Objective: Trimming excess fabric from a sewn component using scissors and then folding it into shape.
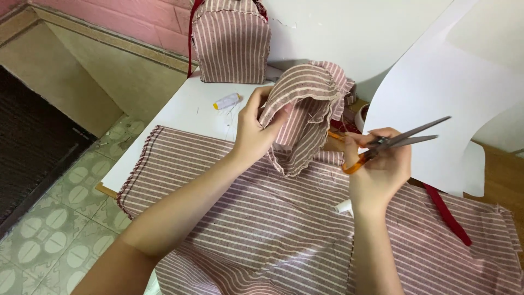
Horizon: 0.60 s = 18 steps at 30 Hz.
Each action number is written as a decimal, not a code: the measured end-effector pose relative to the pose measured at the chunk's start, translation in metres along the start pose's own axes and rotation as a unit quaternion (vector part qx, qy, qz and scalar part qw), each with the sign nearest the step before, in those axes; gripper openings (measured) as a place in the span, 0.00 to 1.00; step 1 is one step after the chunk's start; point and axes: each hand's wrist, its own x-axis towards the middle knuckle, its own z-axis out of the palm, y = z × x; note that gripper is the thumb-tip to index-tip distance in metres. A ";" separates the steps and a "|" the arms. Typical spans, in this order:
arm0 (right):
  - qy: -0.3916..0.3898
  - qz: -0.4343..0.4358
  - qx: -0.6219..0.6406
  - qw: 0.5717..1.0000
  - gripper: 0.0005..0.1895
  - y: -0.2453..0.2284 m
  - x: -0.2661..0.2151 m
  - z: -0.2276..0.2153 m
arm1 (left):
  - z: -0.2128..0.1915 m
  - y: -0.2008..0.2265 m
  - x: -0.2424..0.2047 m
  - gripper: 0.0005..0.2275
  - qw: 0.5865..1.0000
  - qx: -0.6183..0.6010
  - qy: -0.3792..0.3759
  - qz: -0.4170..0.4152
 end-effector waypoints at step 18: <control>0.071 -0.047 -0.021 0.996 0.22 -0.015 0.019 -0.025 | -0.026 0.004 0.024 0.18 0.998 0.025 0.047 -0.025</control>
